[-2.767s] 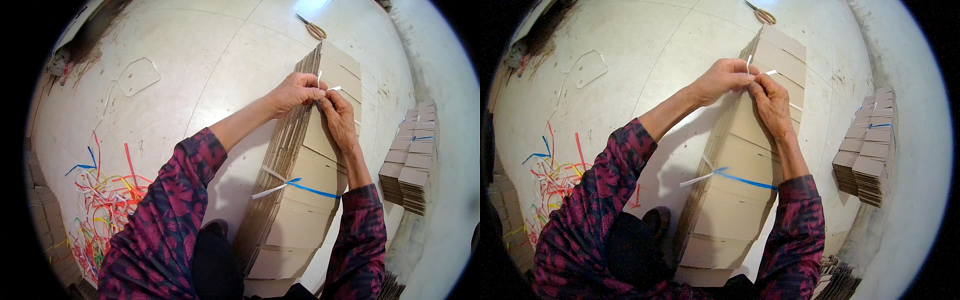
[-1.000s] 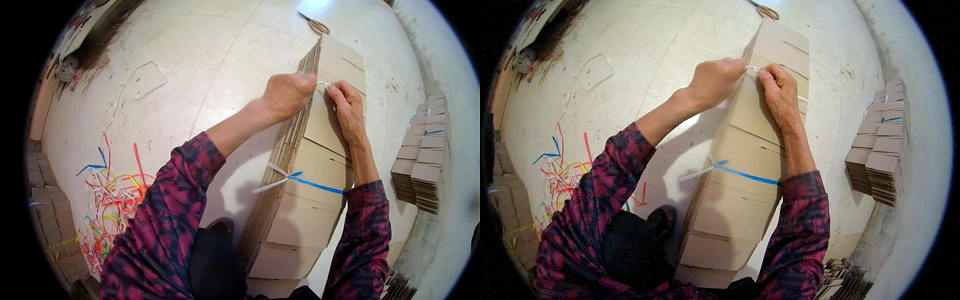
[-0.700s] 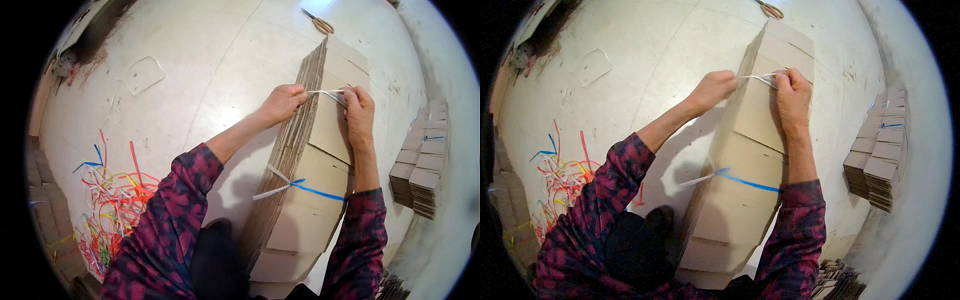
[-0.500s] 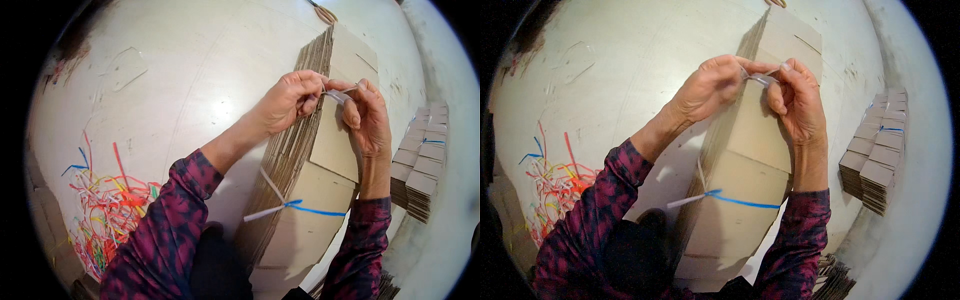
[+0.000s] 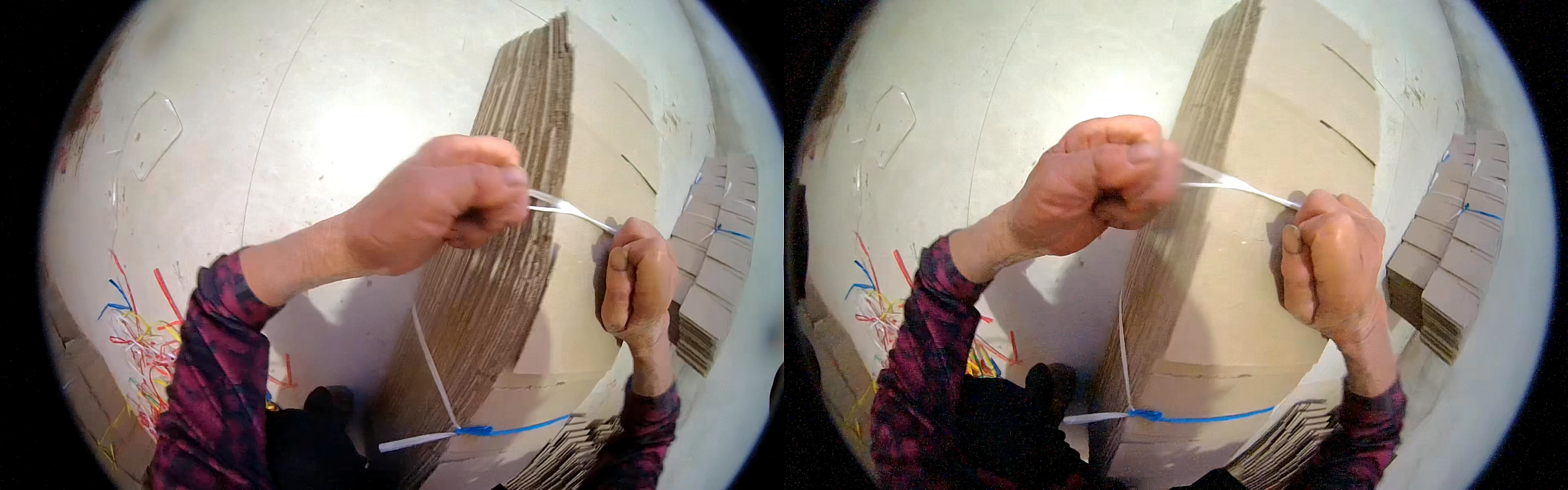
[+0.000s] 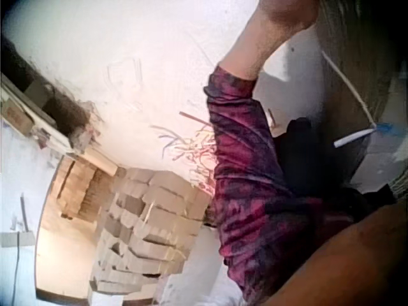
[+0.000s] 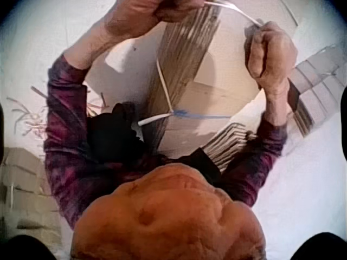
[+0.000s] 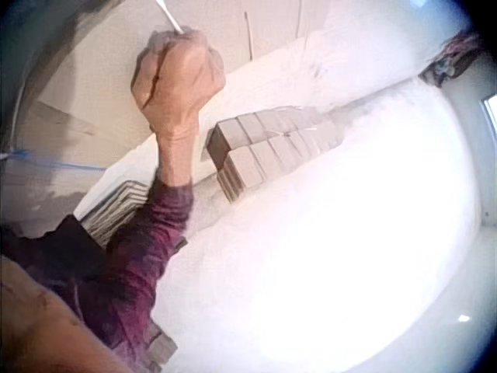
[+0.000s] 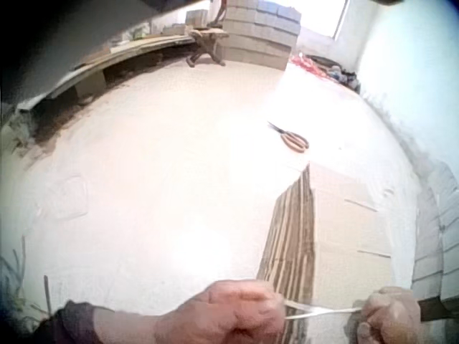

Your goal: The person gathers flat cardboard pieces from the floor, aligns them into a neat stack, and secures the bundle with a plastic tie. The person also briefly handles a black cable and a broom before returning to the cardboard.

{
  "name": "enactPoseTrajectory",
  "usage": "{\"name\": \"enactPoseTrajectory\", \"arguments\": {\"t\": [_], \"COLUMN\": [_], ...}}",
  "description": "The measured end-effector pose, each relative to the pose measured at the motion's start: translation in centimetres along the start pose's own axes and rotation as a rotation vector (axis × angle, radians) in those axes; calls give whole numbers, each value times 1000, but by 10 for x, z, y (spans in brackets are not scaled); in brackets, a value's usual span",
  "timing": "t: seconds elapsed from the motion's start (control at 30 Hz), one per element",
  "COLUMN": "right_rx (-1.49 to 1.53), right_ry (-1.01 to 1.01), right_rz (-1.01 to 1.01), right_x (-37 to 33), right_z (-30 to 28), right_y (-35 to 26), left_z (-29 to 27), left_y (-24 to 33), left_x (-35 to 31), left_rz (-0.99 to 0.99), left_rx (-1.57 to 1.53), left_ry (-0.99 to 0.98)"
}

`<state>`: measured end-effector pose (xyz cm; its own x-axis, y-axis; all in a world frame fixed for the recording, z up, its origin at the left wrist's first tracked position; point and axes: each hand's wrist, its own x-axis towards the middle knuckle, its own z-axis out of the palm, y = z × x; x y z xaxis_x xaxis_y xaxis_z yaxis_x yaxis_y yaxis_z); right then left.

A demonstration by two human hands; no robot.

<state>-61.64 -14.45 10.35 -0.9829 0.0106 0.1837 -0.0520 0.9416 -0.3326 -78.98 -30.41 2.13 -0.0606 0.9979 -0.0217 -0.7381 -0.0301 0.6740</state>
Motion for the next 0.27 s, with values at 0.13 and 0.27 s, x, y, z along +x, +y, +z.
{"name": "enactPoseTrajectory", "arguments": {"t": [0.13, 0.27], "right_rx": [110, 119], "right_ry": [104, 93], "right_rz": [53, 59], "right_x": [9, 10], "right_z": [8, 7], "right_y": [11, 14], "left_z": [1, 2], "left_y": [-5, -16], "left_x": [8, 10], "left_rz": [111, 186], "left_rx": [-130, -160], "left_ry": [111, 109]}}
